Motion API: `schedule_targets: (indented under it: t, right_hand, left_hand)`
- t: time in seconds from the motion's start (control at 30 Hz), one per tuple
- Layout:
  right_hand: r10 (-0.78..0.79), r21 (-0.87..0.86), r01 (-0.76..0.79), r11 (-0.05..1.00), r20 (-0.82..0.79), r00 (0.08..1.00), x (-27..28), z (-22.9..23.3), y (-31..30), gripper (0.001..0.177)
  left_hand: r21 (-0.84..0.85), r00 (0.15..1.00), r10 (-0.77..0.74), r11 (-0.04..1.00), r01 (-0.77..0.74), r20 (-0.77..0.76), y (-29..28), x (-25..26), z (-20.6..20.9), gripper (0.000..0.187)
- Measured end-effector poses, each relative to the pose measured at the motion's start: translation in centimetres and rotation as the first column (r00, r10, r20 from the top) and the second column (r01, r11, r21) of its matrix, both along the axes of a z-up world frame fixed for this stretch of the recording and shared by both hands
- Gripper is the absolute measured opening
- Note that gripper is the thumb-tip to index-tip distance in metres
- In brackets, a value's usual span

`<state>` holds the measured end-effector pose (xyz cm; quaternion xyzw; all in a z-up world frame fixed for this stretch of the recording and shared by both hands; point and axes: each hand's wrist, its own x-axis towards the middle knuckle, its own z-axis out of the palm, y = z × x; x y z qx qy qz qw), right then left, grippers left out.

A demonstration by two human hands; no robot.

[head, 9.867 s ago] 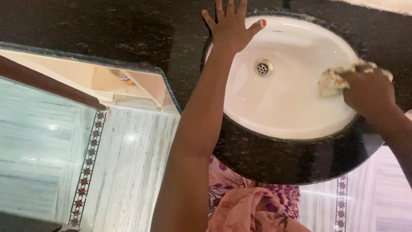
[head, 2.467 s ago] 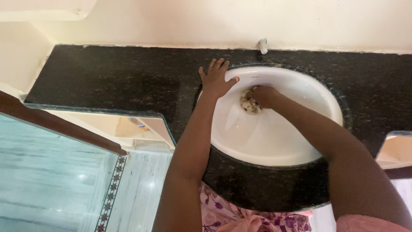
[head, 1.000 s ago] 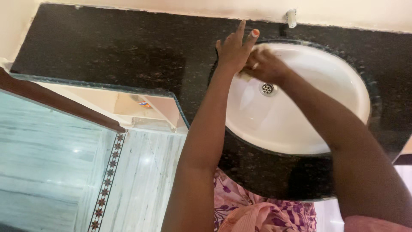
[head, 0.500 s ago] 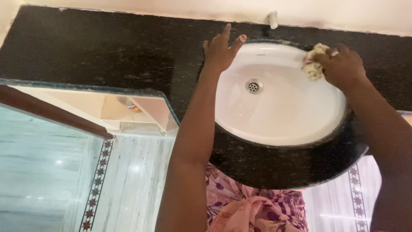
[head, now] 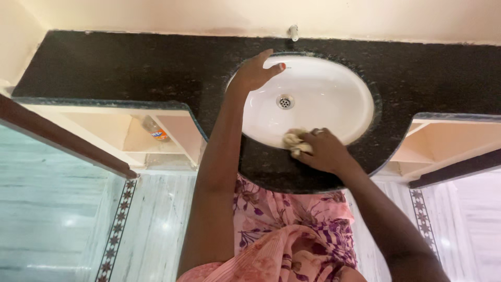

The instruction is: The person wipes the interior of a white bathroom sink using a cloth. They repeatedly scrub the basin and drain area, occasionally wringing the cloth and adjusting their grip.

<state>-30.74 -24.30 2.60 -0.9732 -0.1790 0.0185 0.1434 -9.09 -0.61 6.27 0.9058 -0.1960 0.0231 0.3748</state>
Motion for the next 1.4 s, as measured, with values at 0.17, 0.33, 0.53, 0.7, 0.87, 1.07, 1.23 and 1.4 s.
schedule_targets:
  t: [0.17,0.33,0.53,0.7,0.87,1.07,1.23,1.4]
  right_hand:
    - [0.291,0.200,-0.336,0.920,0.226,0.930,0.0,-1.8,5.9,0.060]
    - [0.486,0.139,-0.483,0.865,0.013,0.874,-2.3,-1.2,0.2,0.033]
    - [0.491,0.040,-0.517,0.855,0.254,0.833,-6.2,-1.3,-0.9,0.029]
    - [0.613,-0.057,-0.614,0.787,0.181,0.769,-3.7,-0.8,4.7,0.047]
    - [0.671,-0.108,-0.663,0.741,0.086,0.736,3.8,-0.8,13.2,0.065]
    - [0.492,-0.138,-0.495,0.858,-0.061,0.869,17.5,0.4,22.4,0.083]
    - [0.396,-0.229,-0.382,0.895,0.017,0.918,27.5,-0.8,26.1,0.081]
    - [0.309,-0.193,-0.286,0.939,0.102,0.946,34.5,-2.1,27.7,0.073]
  left_hand:
    - [0.052,0.992,-0.123,0.991,0.123,-0.007,-1.2,-12.2,0.6,0.087]
    - [0.041,0.951,-0.310,0.950,0.309,0.017,-2.3,-25.3,-5.6,0.091]
    - [0.125,0.942,-0.145,0.986,0.112,0.302,-4.5,-33.2,-10.4,0.118]
    - [0.168,0.981,-0.027,0.986,-0.006,0.192,0.4,-31.4,-9.1,0.129]
    - [0.025,0.989,0.138,0.990,-0.139,0.052,8.0,-22.7,-8.3,0.125]
    - [0.353,0.939,0.322,0.870,-0.344,0.122,14.6,-7.0,-7.3,0.120]
    - [0.328,0.896,0.424,0.834,-0.444,0.133,17.2,3.5,-7.1,0.112]
    - [0.294,0.851,0.505,0.800,-0.523,0.141,17.9,10.4,-7.1,0.105]
